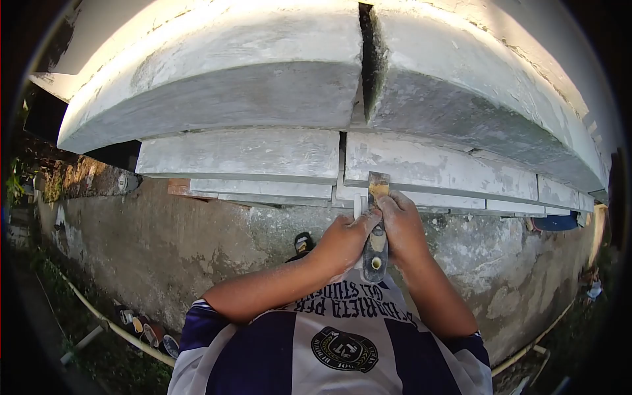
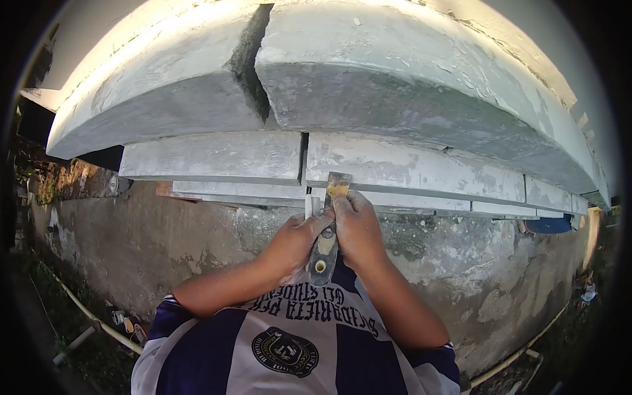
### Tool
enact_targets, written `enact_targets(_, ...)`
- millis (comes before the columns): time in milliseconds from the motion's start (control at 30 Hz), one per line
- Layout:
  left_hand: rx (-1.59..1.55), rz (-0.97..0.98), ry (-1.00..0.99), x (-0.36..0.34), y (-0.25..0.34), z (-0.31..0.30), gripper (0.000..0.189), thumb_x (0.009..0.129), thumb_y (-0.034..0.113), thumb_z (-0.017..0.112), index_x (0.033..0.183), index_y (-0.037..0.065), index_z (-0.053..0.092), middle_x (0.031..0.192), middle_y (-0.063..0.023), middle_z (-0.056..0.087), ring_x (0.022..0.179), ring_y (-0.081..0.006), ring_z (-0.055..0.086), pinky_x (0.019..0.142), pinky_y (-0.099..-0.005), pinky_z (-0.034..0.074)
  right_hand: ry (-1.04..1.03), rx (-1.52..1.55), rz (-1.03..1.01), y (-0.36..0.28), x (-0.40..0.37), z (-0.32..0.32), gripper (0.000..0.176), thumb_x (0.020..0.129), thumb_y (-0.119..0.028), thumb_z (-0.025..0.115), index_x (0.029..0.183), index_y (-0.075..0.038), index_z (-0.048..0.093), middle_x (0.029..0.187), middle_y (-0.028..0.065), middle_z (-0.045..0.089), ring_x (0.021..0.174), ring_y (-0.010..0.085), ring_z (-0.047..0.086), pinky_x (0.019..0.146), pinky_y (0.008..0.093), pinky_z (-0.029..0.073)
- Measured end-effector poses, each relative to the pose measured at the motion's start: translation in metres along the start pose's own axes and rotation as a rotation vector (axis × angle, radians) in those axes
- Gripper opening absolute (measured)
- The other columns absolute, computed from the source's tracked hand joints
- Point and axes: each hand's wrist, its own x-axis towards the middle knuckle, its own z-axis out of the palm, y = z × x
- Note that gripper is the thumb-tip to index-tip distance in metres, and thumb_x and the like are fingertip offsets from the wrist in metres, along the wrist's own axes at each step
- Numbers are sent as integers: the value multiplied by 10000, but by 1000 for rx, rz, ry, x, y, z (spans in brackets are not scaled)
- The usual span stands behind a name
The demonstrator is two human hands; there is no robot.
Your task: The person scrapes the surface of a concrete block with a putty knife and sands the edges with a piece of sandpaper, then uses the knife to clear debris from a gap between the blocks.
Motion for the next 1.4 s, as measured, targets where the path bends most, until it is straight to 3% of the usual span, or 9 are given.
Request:
enact_targets(200,11,-68,-109,7,29,1,304,980,279,571,951,-19,621,791,-70,638,639,-138,622,534,-279,496,-35,155,7,-14,17,2,193,962,-136,528,1004,36,605,828,69,610,701,143,593,616,291,480)
enact_targets(433,-45,-32,-86,8,-6,-2,297,986,278,559,1010,-13,615,834,-74,639,718,-131,634,620,-271,515,10,-5,24,-1,7,-6,212,959,-135,533,1056,41,599,835,77,615,684,142,589,606,286,483)
enact_targets(567,-33,-83,-68,17,13,1,311,994,283,546,1006,-20,612,838,-75,634,701,-136,625,624,-269,514,27,87,21,-14,15,2,206,955,-132,531,1056,35,599,831,71,614,686,140,590,606,291,481)
enact_targets(733,195,-11,31,-8,-11,-18,336,982,284,586,991,-51,605,834,-78,638,669,-122,611,549,-280,502,-4,-144,20,4,-11,6,245,997,-182,498,1065,32,596,832,52,598,730,107,565,644,254,463)
enact_targets(833,93,27,-1,-7,-11,-22,431,978,333,578,932,-90,643,794,-103,657,701,-129,610,614,-260,477,-5,-79,17,5,-3,11,215,987,-164,515,1049,23,601,818,46,601,705,111,563,627,255,459)
enact_targets(867,57,54,-9,-3,-8,-21,408,981,306,577,923,-94,637,783,-91,649,681,-115,601,565,-261,462,-7,-58,23,5,1,13,205,984,-158,520,1044,19,603,814,44,602,696,112,562,621,255,458)
enact_targets(1167,201,20,4,-19,-8,-29,314,993,279,568,925,-18,640,751,-47,635,631,-104,596,553,-251,465,-42,-231,-122,36,-2,7,208,991,-156,525,1074,14,609,839,45,607,675,97,558,601,243,461)
enact_targets(1267,62,86,42,-6,-3,-24,338,994,292,557,939,-27,655,755,-61,637,661,-112,586,580,-263,467,-67,14,2,8,6,20,212,991,-159,521,1074,14,611,812,39,607,652,96,558,590,244,461)
enact_targets(1400,85,62,99,-5,1,-24,316,988,280,568,960,-25,643,788,-67,644,680,-116,600,590,-261,480,-78,-20,-9,9,8,21,210,991,-160,519,1054,14,618,823,44,620,654,101,566,597,246,465)
